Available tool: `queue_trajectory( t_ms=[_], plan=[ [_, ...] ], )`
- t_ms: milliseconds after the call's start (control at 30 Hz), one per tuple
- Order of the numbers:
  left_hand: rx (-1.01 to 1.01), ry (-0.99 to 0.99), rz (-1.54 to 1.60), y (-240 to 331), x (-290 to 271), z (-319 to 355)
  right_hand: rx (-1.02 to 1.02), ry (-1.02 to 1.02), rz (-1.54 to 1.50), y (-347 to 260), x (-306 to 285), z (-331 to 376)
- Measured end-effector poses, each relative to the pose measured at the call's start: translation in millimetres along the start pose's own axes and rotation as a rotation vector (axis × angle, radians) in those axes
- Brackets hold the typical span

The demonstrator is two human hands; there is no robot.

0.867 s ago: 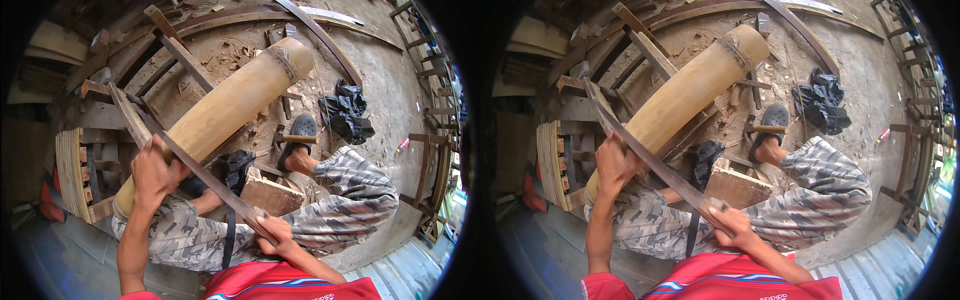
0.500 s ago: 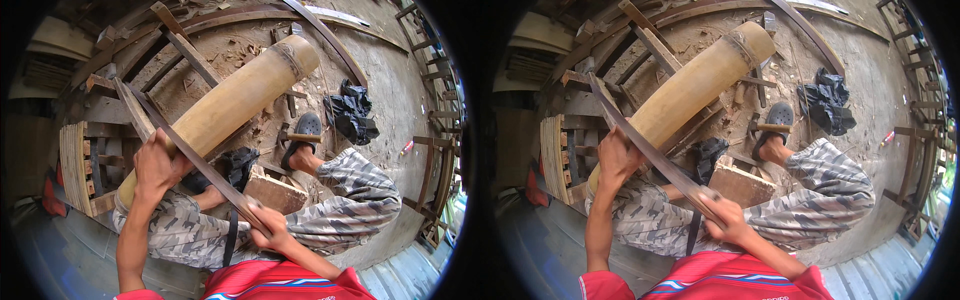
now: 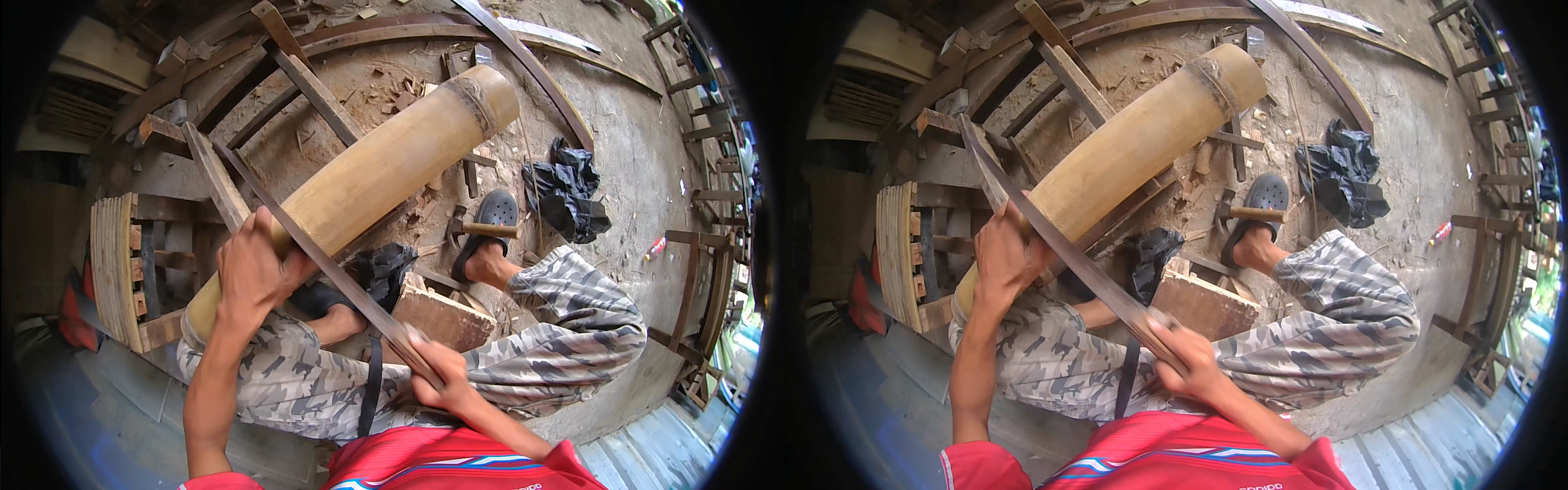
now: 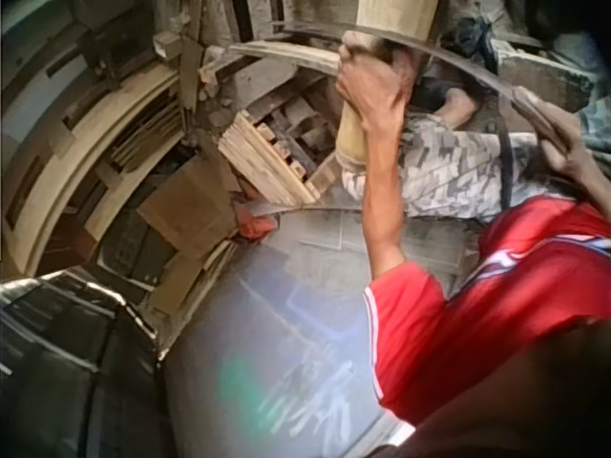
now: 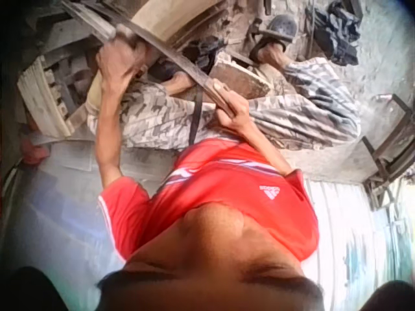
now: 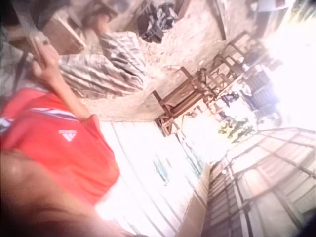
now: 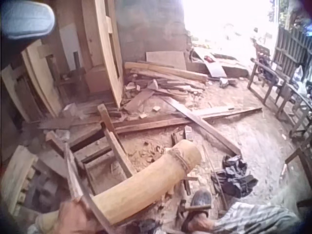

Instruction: The person sits on the floor in a cluttered workshop and uses a hand saw to cut a cylindrical bamboo pole. They position the bamboo on a wooden frame, then repeatedly saw through it, rotating the pole as needed to continue the cut.

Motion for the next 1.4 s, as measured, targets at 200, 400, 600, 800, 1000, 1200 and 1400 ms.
queue_trajectory(
  t_ms=[200,400,600,800,1000,1200,1400],
  plan=[
    [0.031,0.012,0.029,1.2,0.7,0.9,-0.002,0.040,-0.028,4.6,25.2,-44.0],
    [0.031,-0.015,0.028,4.7,-1.5,-1.9,-0.030,0.041,-0.045,0.4,28.4,-62.4],
    [0.031,0.026,0.018,-1.8,0.8,2.2,0.063,0.049,-0.024,-0.6,2.6,10.5],
    [0.057,-0.008,0.058,1.5,-1.0,1.9,-0.093,0.051,-0.063,1.9,41.4,-85.6],
    [0.101,0.080,0.043,2.8,-1.7,6.2,0.054,0.017,0.048,-5.3,-3.3,10.5],
    [0.057,0.032,0.031,4.8,1.1,1.2,-0.053,0.043,-0.024,9.5,35.2,-71.7],
    [0.001,-0.034,0.015,5.1,-3.7,2.6,0.030,0.034,0.020,8.7,24.4,-29.1]
  ],
)
Point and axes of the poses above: each hand's wrist, its own z-axis away from the middle knuckle, its own x-axis out of the palm, y = z × x, the point moved 4 cm from there along -z, towards the middle knuckle, and after that the axes turned 5 degrees about -x, right-handed, at the moved point
